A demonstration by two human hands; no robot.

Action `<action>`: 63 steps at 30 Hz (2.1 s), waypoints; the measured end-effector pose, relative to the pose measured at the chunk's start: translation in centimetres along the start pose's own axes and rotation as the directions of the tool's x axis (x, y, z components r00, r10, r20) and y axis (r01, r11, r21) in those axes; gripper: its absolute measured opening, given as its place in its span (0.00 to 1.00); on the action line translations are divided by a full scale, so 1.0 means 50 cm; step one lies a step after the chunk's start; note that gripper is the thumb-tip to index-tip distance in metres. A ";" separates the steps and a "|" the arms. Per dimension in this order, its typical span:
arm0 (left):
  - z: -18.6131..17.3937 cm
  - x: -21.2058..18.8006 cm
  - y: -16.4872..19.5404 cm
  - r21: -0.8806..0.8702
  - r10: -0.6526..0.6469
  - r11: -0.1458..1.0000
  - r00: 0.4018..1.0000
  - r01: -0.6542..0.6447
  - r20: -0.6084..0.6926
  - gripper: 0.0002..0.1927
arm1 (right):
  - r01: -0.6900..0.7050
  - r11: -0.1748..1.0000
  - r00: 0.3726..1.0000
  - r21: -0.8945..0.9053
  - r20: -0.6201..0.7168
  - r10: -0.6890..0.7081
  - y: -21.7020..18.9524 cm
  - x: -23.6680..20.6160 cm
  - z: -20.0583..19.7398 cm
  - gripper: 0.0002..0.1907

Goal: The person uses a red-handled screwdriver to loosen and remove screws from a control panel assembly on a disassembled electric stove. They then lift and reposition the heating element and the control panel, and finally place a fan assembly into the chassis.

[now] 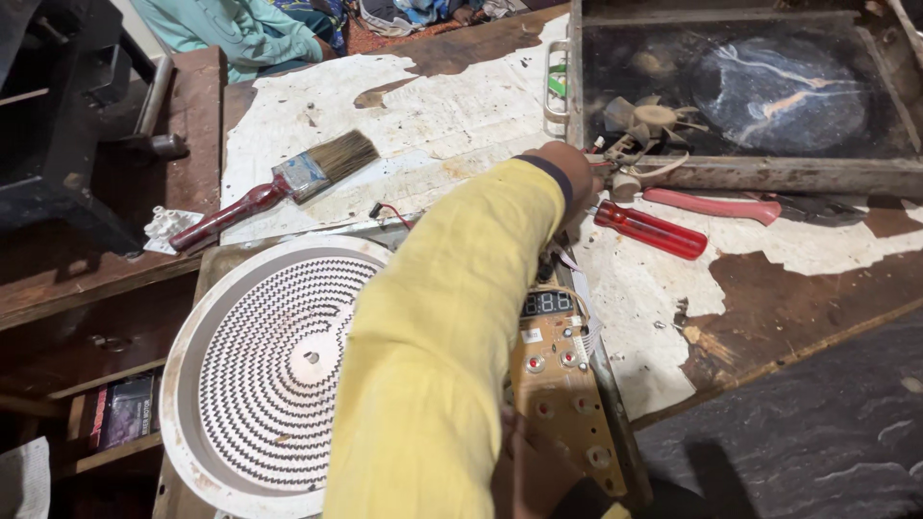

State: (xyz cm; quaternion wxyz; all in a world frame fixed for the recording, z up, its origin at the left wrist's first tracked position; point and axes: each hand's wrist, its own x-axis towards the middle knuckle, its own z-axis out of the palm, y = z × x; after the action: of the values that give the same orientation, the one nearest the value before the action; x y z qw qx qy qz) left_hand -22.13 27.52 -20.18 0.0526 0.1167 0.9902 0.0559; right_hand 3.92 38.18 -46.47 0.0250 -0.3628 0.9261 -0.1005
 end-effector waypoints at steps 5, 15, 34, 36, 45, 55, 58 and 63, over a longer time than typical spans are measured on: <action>-0.022 -0.080 0.001 0.226 0.143 0.961 0.985 -0.161 0.093 0.22 | 0.231 0.971 0.866 0.064 0.441 -0.235 -0.049 0.040 -0.181 0.11; -0.022 -0.337 -0.244 0.050 0.304 0.950 0.870 -0.310 -0.389 0.39 | 0.546 0.802 0.837 0.242 -0.122 -0.533 -0.182 0.035 -0.377 0.10; 0.037 -0.534 -0.395 -0.373 -0.360 0.908 0.808 0.190 -0.467 0.15 | 0.486 0.841 0.874 0.237 -0.152 -0.462 -0.287 -0.033 -0.345 0.13; 0.053 -0.544 -0.394 -0.427 -0.304 0.899 0.844 0.100 -0.442 0.16 | 0.488 0.840 0.872 0.237 -0.159 -0.462 -0.293 -0.035 -0.347 0.13; 0.081 -0.561 -0.396 -0.430 -0.140 0.882 0.765 -0.191 -0.628 0.22 | 0.448 0.857 0.894 0.254 -0.137 -0.427 -0.304 -0.027 -0.339 0.14; 0.113 -0.481 -0.341 -0.585 -0.315 0.781 0.672 -0.219 -0.671 0.22 | 0.457 0.794 0.881 0.401 -0.328 -0.342 -0.289 -0.011 -0.320 0.11; 0.124 -0.446 -0.299 -0.652 -0.455 0.745 0.611 -0.137 -0.648 0.26 | 0.472 0.789 0.873 0.393 -0.330 -0.358 -0.291 -0.007 -0.319 0.10; 0.115 -0.442 -0.252 -0.693 -0.371 0.702 0.746 -0.164 -0.553 0.28 | 0.468 0.782 0.877 0.412 -0.330 -0.350 -0.294 -0.010 -0.321 0.10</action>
State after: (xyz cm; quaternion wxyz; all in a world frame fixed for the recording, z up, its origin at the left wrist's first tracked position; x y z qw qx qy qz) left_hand -2.94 10.69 -25.38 -0.2552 -0.0003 0.8490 0.4627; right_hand 12.19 30.68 -27.75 -0.0185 -0.5239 0.7662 -0.3718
